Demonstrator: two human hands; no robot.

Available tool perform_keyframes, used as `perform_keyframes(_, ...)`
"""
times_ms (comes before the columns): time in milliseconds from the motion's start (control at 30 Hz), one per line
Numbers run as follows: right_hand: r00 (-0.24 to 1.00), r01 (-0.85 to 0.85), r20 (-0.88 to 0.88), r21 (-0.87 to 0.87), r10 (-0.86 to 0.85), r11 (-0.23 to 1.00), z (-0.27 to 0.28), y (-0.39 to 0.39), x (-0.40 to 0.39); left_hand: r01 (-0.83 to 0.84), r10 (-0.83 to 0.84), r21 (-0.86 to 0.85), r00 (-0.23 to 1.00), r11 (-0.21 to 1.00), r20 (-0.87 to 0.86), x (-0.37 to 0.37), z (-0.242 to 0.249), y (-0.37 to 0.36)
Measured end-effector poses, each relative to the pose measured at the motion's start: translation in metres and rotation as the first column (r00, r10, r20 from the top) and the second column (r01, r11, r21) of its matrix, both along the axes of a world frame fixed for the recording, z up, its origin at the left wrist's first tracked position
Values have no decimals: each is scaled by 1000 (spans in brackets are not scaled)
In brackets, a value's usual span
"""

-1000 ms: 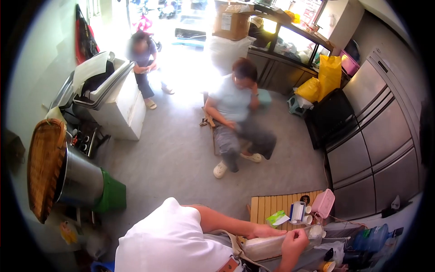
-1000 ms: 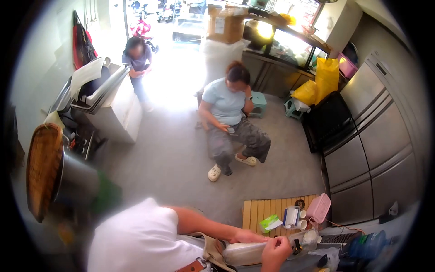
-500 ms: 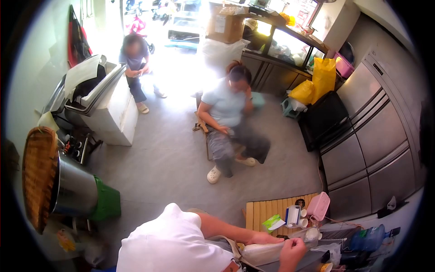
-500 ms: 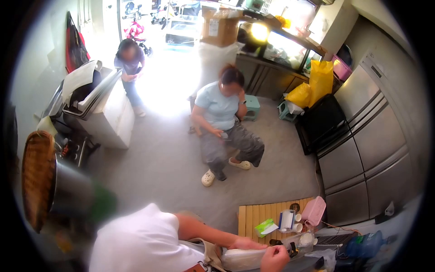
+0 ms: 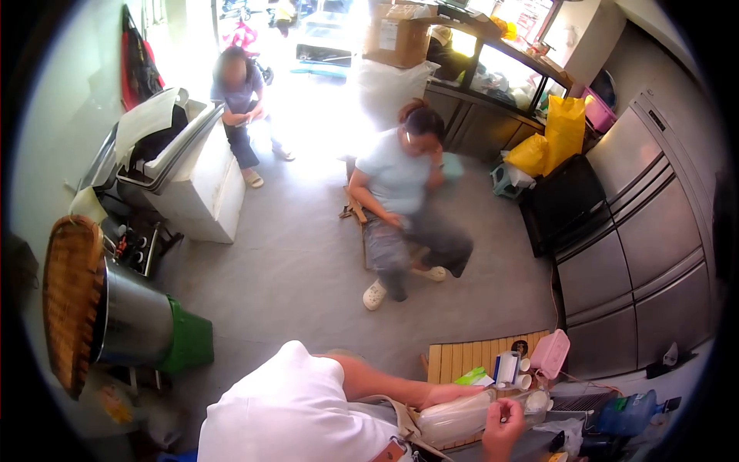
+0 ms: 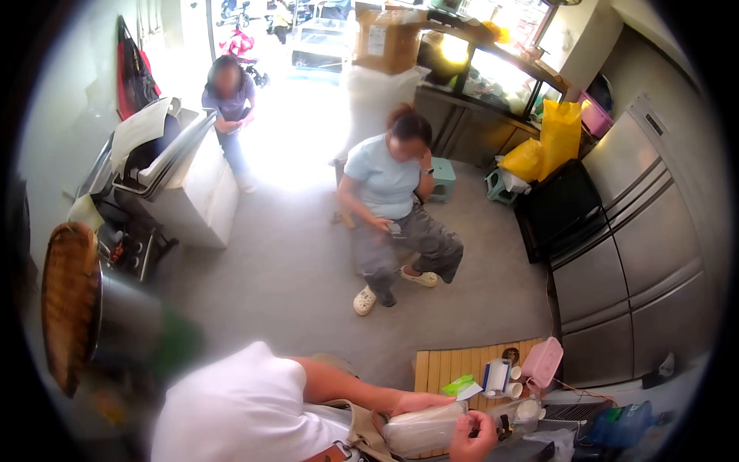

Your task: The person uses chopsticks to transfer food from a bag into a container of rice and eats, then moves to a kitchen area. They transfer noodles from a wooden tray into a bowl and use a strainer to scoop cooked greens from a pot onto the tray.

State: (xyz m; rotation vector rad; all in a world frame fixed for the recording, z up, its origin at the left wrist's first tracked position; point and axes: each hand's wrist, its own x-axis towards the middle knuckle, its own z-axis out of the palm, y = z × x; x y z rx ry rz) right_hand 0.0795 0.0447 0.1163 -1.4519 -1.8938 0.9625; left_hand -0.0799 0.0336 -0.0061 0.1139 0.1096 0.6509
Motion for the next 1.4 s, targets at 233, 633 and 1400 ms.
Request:
perform_keyframes(233, 966, -259, 50, 226, 254, 939, 56, -17, -20, -135, 145, -115, 986, 984, 81, -5, -67, 22)
perform_keyframes(633, 946, 320, -82, 64, -315, 945, 39, -79, 73, -196, 135, -322, 970, 926, -202, -24, -37, 82)
perform_keyframes(1400, 725, 598, 620, -354, -299, 719, -511, 116, 235, -456, 263, -278, 808, 845, -527, 6, 7, 164)
